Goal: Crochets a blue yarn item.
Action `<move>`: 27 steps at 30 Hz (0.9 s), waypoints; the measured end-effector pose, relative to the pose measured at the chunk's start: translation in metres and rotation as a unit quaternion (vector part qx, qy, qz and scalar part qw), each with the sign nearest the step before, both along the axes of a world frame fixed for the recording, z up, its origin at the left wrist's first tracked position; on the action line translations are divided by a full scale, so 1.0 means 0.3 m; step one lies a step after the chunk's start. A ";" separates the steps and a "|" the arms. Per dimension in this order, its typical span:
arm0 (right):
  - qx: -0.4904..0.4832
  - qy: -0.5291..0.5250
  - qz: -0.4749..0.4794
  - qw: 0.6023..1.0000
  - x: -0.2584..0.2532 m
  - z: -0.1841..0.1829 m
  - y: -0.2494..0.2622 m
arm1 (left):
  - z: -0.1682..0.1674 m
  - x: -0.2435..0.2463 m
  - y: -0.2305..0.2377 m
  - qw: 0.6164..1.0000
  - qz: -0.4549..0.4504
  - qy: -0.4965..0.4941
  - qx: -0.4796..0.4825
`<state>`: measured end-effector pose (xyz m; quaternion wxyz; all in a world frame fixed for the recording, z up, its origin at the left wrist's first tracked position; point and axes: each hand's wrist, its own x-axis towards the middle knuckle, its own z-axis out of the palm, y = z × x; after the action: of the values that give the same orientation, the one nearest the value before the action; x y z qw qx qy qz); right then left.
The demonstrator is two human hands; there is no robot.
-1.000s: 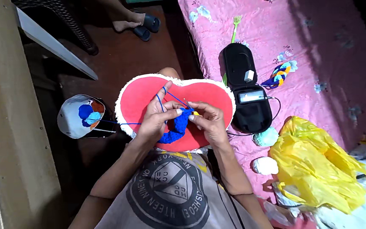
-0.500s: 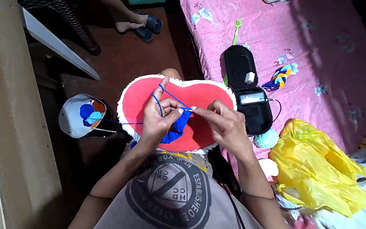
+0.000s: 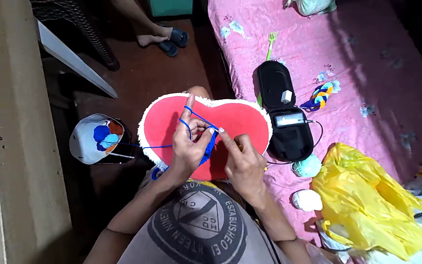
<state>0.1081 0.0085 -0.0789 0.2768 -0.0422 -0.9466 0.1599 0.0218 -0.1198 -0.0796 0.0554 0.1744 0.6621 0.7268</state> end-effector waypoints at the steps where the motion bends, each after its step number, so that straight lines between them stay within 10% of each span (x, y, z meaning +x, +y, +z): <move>1: -0.008 -0.002 -0.006 1.000 0.000 -0.001 -0.010 | -0.004 0.001 0.002 1.000 0.002 0.005 -0.003; 6: -0.210 -0.022 0.032 0.977 -0.027 -0.007 -0.018 | -0.021 0.013 0.013 0.999 0.013 0.041 0.001; 10: -0.531 -0.058 0.118 0.837 -0.069 -0.002 0.018 | -0.015 0.011 0.004 0.999 -0.015 0.009 0.043; 16: -0.138 0.051 0.092 0.985 -0.059 -0.030 0.063 | 0.023 -0.020 -0.034 0.999 -0.040 -0.002 -0.003; 21: 0.027 0.028 0.080 0.996 -0.035 0.035 0.106 | 0.013 -0.031 -0.033 0.997 -0.051 -0.007 -0.049; 24: -0.206 -0.076 0.133 0.967 -0.029 0.044 0.169 | 0.016 -0.033 -0.026 0.996 -0.073 -0.045 -0.025; 27: -0.555 -0.164 0.162 0.799 -0.059 0.029 0.202 | 0.056 -0.022 -0.010 0.995 -0.056 -0.074 -0.024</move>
<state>0.0905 0.0691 -0.0703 0.0166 -0.0602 -0.7199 0.6912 0.0151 -0.1230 -0.0628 0.1493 0.1559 0.6622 0.7175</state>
